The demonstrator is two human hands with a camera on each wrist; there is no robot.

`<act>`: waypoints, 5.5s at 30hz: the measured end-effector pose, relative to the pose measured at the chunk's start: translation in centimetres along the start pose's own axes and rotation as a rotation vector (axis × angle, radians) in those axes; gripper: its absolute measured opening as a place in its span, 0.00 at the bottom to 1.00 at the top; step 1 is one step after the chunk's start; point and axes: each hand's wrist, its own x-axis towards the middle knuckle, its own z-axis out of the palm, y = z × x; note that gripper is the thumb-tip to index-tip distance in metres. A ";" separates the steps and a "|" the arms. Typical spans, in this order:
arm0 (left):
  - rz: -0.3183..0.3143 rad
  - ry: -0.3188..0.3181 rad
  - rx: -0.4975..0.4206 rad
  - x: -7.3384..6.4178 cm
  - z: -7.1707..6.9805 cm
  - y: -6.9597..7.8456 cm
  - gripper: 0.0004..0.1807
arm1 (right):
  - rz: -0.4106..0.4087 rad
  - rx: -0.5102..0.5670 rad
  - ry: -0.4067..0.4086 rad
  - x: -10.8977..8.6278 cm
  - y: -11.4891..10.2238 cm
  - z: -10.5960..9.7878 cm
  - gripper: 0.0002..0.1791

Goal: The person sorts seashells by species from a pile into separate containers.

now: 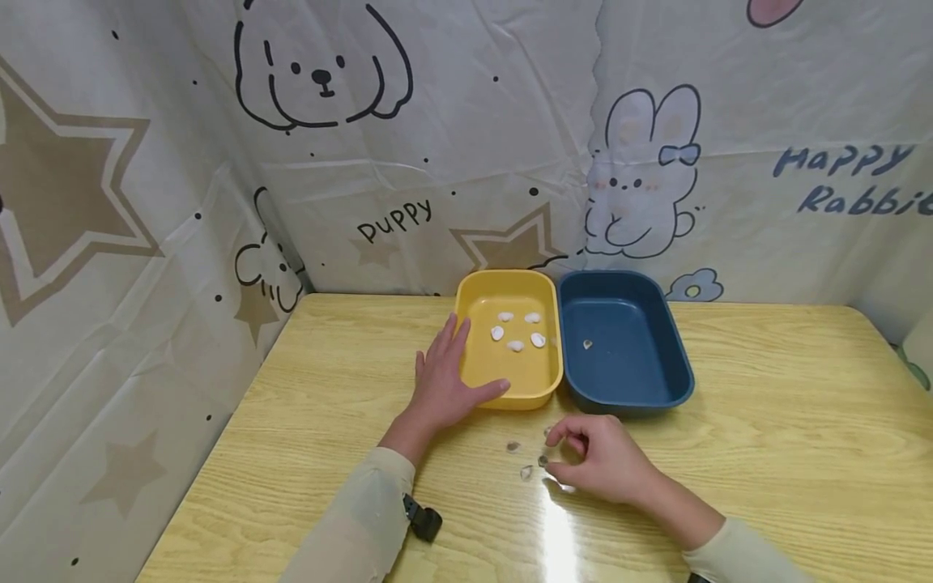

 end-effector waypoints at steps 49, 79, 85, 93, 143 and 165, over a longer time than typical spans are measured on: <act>0.001 -0.003 -0.018 0.0 0.0 0.0 0.63 | -0.022 -0.024 -0.025 1.0 -3.8 -2.7 0.11; -0.015 -0.013 -0.029 0.0 -0.1 -0.1 0.64 | 0.078 -0.227 0.319 7.3 -0.8 -13.4 0.09; -0.013 -0.011 -0.030 0.0 -0.1 0.0 0.64 | 0.153 -0.244 0.322 7.9 0.8 -13.6 0.09; -0.003 -0.007 -0.024 0.0 -0.1 0.0 0.63 | 0.222 -0.262 0.348 8.5 3.1 -13.8 0.09; 0.005 0.002 -0.025 -0.1 -0.1 0.0 0.63 | -0.090 -0.211 0.201 3.1 -1.0 -7.6 0.10; 0.012 0.012 -0.015 -0.1 0.1 -0.1 0.62 | -0.015 -0.050 -0.018 0.7 -0.7 -1.5 0.11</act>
